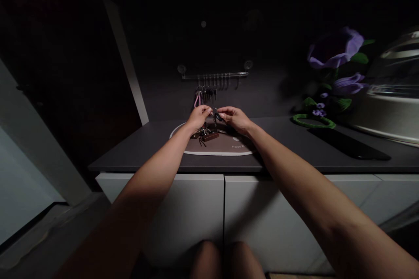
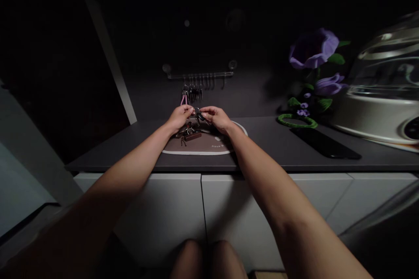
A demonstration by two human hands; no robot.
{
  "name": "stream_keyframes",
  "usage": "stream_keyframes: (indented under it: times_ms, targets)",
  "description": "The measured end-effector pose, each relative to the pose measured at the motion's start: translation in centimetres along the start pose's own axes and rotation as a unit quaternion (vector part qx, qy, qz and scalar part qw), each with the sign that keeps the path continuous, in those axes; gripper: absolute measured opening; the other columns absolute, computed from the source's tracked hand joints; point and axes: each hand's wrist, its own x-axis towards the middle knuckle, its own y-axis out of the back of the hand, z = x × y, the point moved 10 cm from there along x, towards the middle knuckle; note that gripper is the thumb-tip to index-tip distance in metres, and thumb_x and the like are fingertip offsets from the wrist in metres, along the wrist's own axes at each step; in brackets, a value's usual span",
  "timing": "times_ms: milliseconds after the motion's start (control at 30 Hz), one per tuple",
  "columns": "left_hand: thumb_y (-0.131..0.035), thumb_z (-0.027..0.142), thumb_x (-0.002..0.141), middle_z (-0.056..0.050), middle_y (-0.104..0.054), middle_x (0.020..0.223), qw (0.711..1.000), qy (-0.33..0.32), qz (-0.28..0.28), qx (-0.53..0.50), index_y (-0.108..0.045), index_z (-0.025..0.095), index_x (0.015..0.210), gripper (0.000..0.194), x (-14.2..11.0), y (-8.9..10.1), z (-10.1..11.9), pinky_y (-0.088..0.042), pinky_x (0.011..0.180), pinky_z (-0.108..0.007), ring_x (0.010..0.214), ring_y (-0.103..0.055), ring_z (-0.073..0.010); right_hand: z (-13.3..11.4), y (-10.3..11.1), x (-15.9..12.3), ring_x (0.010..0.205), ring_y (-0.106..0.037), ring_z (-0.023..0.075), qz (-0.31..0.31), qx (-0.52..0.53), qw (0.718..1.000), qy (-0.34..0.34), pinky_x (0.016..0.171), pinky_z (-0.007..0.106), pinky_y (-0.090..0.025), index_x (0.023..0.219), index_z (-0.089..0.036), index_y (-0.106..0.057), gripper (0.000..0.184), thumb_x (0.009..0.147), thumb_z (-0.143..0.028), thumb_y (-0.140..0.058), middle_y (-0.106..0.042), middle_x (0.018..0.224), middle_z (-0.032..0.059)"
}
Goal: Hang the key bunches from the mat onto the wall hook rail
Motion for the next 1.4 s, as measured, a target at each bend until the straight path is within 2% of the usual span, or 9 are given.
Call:
stream_keyframes:
  times_ms: [167,400,567,833,1133,1233,1400]
  targets:
    - [-0.049,0.025,0.080,-0.003,-0.061,0.076,0.999,0.035,0.005,-0.018,-0.056,0.013,0.080,0.014,-0.1,0.0,-0.7,-0.040,0.064,-0.023,0.067,-0.053,-0.0101,0.5,-0.4,0.1,0.058,-0.047,0.0059,-0.004,0.013,1.000,0.002,0.059,0.023,-0.042,0.085,-0.017,-0.059,0.031,0.058,-0.026,-0.072,-0.057,0.070,-0.0025]
    - [-0.050,0.024,0.079,-0.002,-0.060,0.074,0.999,0.019,0.005,-0.030,-0.056,0.012,0.077,0.013,-0.2,-0.1,-0.4,-0.038,0.063,-0.022,0.065,-0.051,-0.0090,-0.2,-0.4,0.0,0.056,-0.046,0.0053,0.013,0.004,1.000,0.013,0.058,0.023,-0.040,0.082,-0.017,-0.058,0.032,0.057,-0.030,-0.072,-0.056,0.070,-0.0030]
    - [-0.051,0.026,0.078,-0.001,-0.058,0.074,0.999,0.019,-0.008,-0.037,-0.055,0.013,0.078,0.014,-0.3,-0.5,-0.3,-0.036,0.059,-0.020,0.063,-0.049,-0.0083,-0.6,-0.4,-0.1,0.053,-0.042,0.0050,0.015,-0.014,1.000,0.024,0.054,0.021,-0.036,0.075,-0.016,-0.057,0.031,0.056,-0.035,-0.072,-0.052,0.061,-0.0048]
    - [-0.054,0.027,0.077,0.000,-0.057,0.074,0.999,0.004,-0.012,-0.047,-0.055,0.013,0.079,0.015,-0.4,-0.9,-0.3,-0.038,0.066,-0.021,0.066,-0.049,-0.0088,-1.2,0.5,-0.1,0.059,-0.045,0.0071,0.052,-0.086,0.994,0.049,0.062,0.024,-0.038,0.073,-0.016,-0.060,0.032,0.056,-0.040,-0.071,-0.056,0.068,-0.0025]
    - [-0.054,0.031,0.076,-0.001,-0.060,0.075,1.000,-0.024,-0.006,-0.011,-0.057,0.014,0.081,0.019,-0.7,-1.0,0.8,-0.041,0.069,-0.024,0.069,-0.052,-0.0112,-1.5,1.3,-0.2,0.063,-0.048,0.0088,0.081,-0.086,0.991,0.064,0.065,0.024,-0.041,0.070,-0.015,-0.059,0.036,0.054,-0.045,-0.070,-0.055,0.066,-0.0018]
    - [-0.054,0.029,0.075,-0.002,-0.061,0.077,0.999,-0.042,-0.002,0.003,-0.058,0.013,0.081,0.017,-0.7,-1.0,1.1,-0.041,0.072,-0.025,0.071,-0.052,-0.0120,-1.3,1.3,-0.3,0.062,-0.048,0.0080,0.079,-0.060,0.994,0.055,0.062,0.023,-0.041,0.070,-0.015,-0.057,0.037,0.053,-0.046,-0.070,-0.053,0.065,-0.0028]
    - [-0.054,0.027,0.075,-0.003,-0.062,0.079,0.999,-0.050,-0.001,0.013,-0.059,0.013,0.080,0.015,-0.7,-1.1,1.4,-0.042,0.075,-0.027,0.074,-0.054,-0.0134,-1.4,1.0,-0.7,0.050,-0.040,0.0053,0.072,-0.054,0.995,0.046,0.050,0.020,-0.034,0.072,-0.016,-0.053,0.038,0.058,-0.048,-0.067,-0.047,0.056,-0.0055]
